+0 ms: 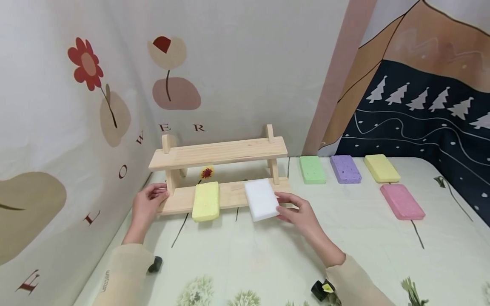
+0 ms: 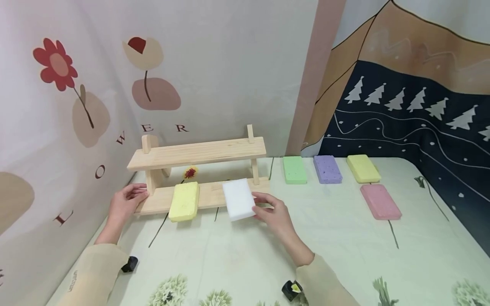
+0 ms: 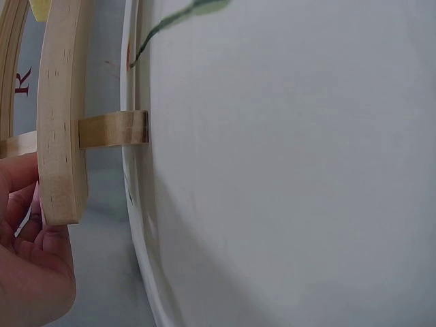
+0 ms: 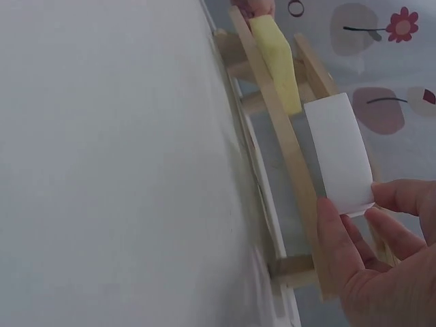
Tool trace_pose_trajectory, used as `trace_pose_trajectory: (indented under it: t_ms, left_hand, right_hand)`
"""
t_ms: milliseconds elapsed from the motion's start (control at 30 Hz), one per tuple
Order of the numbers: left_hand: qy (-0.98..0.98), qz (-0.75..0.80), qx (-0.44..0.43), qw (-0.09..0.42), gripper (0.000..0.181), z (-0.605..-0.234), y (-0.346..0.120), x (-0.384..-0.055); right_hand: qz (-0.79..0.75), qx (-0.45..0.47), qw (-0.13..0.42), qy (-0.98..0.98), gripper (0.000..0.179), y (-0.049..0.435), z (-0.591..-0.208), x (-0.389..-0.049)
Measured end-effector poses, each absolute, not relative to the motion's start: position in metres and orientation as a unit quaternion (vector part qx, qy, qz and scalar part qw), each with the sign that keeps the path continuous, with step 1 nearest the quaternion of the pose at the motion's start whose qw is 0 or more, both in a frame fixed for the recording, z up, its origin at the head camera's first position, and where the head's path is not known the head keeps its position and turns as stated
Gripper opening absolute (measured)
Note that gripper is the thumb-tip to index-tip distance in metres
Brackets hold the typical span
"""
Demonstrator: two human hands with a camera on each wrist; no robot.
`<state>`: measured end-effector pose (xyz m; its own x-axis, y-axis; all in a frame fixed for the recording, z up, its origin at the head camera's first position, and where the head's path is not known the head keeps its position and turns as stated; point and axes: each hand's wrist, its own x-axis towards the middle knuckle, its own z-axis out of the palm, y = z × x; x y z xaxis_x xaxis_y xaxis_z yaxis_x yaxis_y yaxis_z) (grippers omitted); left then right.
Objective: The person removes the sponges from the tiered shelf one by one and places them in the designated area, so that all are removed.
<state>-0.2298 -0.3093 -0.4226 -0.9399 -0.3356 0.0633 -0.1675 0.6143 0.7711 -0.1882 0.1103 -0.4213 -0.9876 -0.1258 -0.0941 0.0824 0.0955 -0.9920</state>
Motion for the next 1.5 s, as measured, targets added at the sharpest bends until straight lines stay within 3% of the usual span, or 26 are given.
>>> trace_pose_trajectory:
  t_ms: [433,833,1500]
  left_hand:
    - [-0.892,-0.417,0.141,0.103,0.032,-0.421,-0.310,-0.228]
    - [-0.892,-0.417,0.141,0.103,0.031,-0.419,-0.307,-0.229]
    - [-0.890,-0.422,0.136,0.110,0.030,-0.422,-0.306,-0.229]
  right_hand:
    - [-0.640,0.012,0.064,0.765,0.047,0.169,-0.413,-0.184]
    - [-0.645,0.021,0.015,0.764,0.055,0.231,-0.414,-0.177]
    - [-0.684,0.056,-0.021,0.727,0.040,0.309,-0.425,-0.164]
